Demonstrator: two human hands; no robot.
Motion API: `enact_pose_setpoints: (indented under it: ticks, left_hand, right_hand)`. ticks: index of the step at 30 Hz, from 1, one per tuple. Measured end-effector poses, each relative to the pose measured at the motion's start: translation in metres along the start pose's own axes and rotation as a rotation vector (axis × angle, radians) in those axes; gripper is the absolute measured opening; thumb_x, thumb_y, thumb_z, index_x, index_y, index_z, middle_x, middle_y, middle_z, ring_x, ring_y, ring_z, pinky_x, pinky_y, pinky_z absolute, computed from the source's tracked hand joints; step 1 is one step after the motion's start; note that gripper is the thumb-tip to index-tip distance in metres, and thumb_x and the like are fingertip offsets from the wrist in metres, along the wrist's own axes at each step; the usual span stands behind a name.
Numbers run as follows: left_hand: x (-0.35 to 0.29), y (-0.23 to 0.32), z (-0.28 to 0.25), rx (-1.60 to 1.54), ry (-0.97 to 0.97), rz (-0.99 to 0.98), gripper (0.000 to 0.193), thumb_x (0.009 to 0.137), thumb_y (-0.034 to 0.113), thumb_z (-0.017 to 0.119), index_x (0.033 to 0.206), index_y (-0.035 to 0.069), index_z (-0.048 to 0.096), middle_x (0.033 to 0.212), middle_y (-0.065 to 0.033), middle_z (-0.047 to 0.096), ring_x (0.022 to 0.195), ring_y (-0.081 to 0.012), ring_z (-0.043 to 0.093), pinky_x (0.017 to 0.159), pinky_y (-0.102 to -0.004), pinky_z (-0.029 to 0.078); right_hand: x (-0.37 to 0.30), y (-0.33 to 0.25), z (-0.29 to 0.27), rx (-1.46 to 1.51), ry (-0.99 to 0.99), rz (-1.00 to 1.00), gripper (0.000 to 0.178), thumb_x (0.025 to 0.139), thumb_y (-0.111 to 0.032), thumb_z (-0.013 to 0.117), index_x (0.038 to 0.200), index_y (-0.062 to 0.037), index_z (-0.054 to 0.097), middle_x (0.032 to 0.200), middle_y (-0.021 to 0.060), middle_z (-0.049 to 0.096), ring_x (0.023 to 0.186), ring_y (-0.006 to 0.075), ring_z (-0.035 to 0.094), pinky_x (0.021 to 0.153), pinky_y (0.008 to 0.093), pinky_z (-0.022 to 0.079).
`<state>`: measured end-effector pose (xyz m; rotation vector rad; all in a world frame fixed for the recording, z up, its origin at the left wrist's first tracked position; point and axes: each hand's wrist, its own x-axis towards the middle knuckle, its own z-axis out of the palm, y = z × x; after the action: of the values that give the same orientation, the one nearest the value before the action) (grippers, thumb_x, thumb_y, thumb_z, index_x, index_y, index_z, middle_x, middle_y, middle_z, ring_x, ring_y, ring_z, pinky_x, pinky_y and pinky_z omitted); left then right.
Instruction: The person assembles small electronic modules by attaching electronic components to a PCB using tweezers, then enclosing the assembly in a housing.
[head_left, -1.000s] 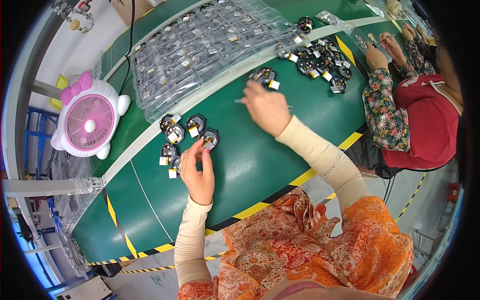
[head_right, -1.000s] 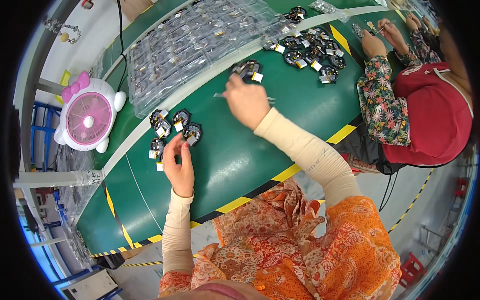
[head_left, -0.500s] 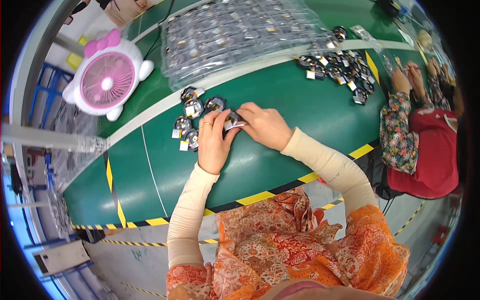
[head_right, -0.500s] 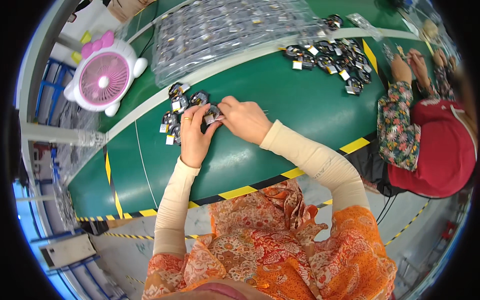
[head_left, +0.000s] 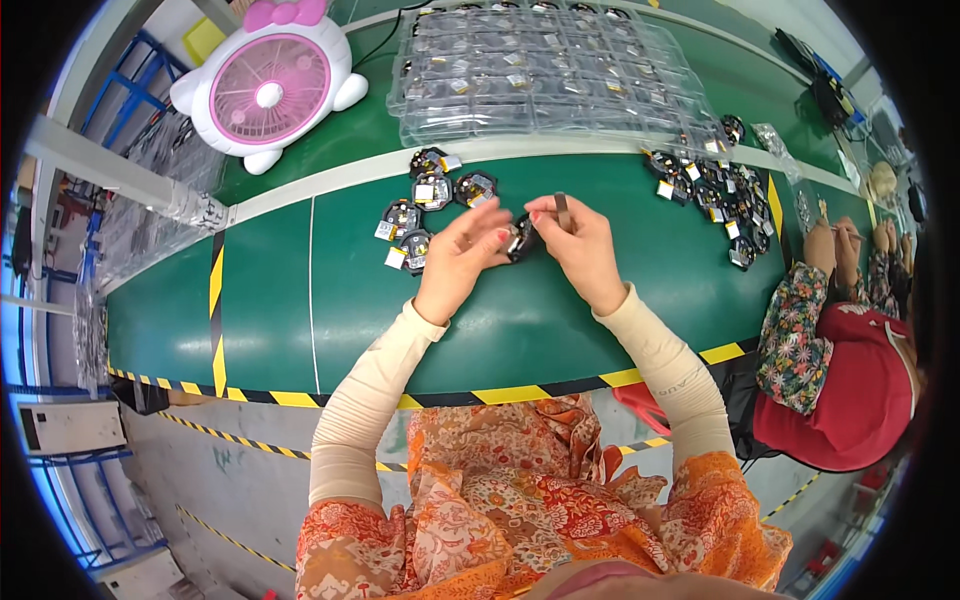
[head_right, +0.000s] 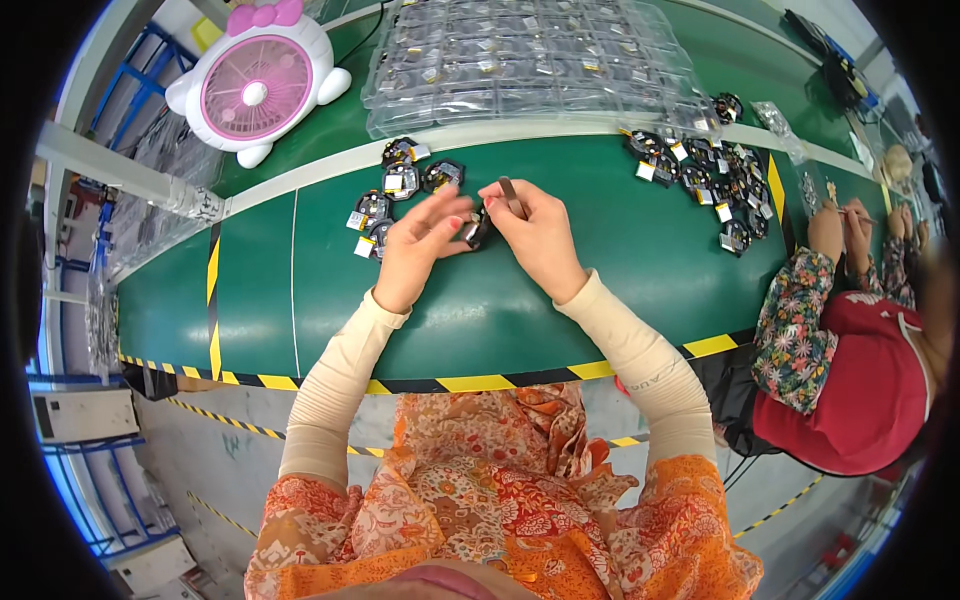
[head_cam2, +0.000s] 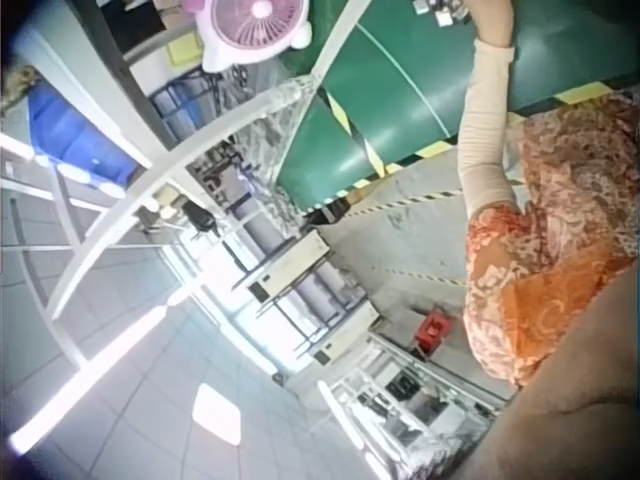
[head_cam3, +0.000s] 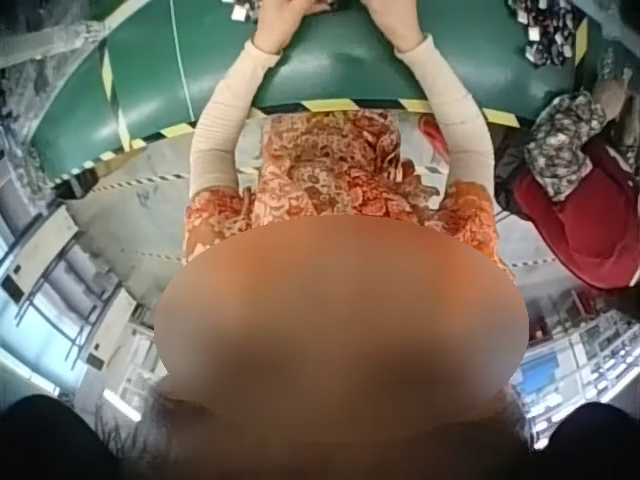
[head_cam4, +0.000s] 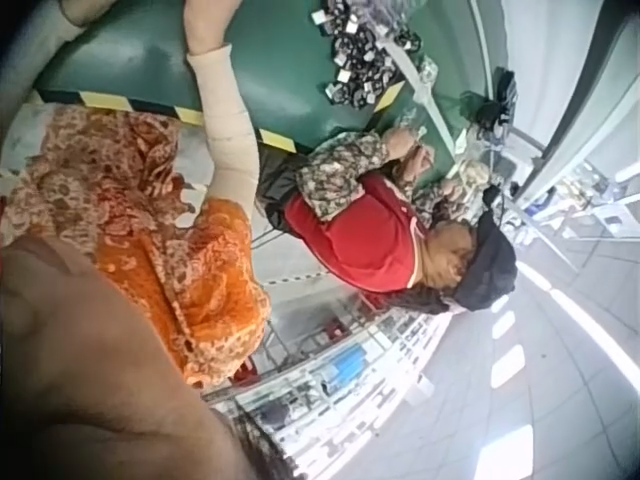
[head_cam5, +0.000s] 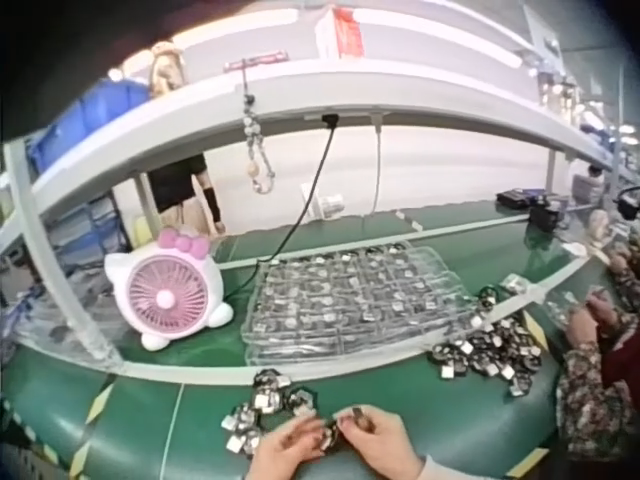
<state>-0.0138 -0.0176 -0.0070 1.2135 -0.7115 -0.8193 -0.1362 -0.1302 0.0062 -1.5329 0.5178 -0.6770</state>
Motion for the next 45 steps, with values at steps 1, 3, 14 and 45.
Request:
enact_pose_setpoints:
  ticks: [1, 3, 14, 45]
  left_hand:
    - [-0.001, 0.003, -0.001, -0.089, -0.063, -0.244, 0.052, 0.08, -0.005, 0.056, 0.128, 0.004, 0.039, 0.12, -0.0107, 0.047, 0.105, -0.0175, 0.052, 0.081, -0.0297, 0.05]
    - [-0.002, -0.005, -0.001, -0.119, -0.057, -0.16, 0.046, 0.083, -0.001, 0.054, 0.127, 0.003, 0.041, 0.113, -0.0111, 0.053, 0.1, -0.0163, 0.054, 0.079, -0.0279, 0.05]
    - [-0.002, 0.007, 0.001, -0.082, -0.053, 0.027, 0.048, 0.079, -0.009, 0.049, 0.126, 0.001, 0.041, 0.105, -0.0065, 0.054, 0.091, -0.0128, 0.055, 0.077, -0.0231, 0.045]
    - [-0.011, 0.011, 0.004, 0.986, 0.297, 0.723, 0.014, 0.068, 0.01, 0.07, 0.078, 0.009, 0.06, 0.078, -0.0029, 0.051, 0.078, -0.0201, 0.049, 0.07, -0.0332, 0.034]
  right_hand:
    - [-0.001, 0.001, 0.001, -0.02, 0.037, -0.037, 0.014, 0.084, -0.006, 0.054, 0.096, -0.0011, 0.059, 0.06, -0.0082, 0.043, 0.05, 0.0, 0.034, 0.044, 0.0176, 0.025]
    - [0.001, -0.002, 0.001, -0.012, 0.029, -0.027, 0.013, 0.084, -0.006, 0.054, 0.095, -0.0013, 0.059, 0.059, -0.0083, 0.042, 0.05, 0.0001, 0.033, 0.044, 0.0177, 0.025]
    - [-0.001, -0.006, 0.009, -0.104, 0.046, -0.154, 0.009, 0.082, -0.003, 0.059, 0.09, 0.0011, 0.059, 0.08, -0.0002, 0.054, 0.057, 0.0012, 0.038, 0.05, 0.0177, 0.033]
    - [-0.019, -0.002, 0.013, -0.24, 0.005, -0.223, 0.022, 0.08, -0.002, 0.061, 0.101, 0.0005, 0.062, 0.076, 0.0012, 0.057, 0.051, 0.0029, 0.042, 0.045, 0.0178, 0.033]
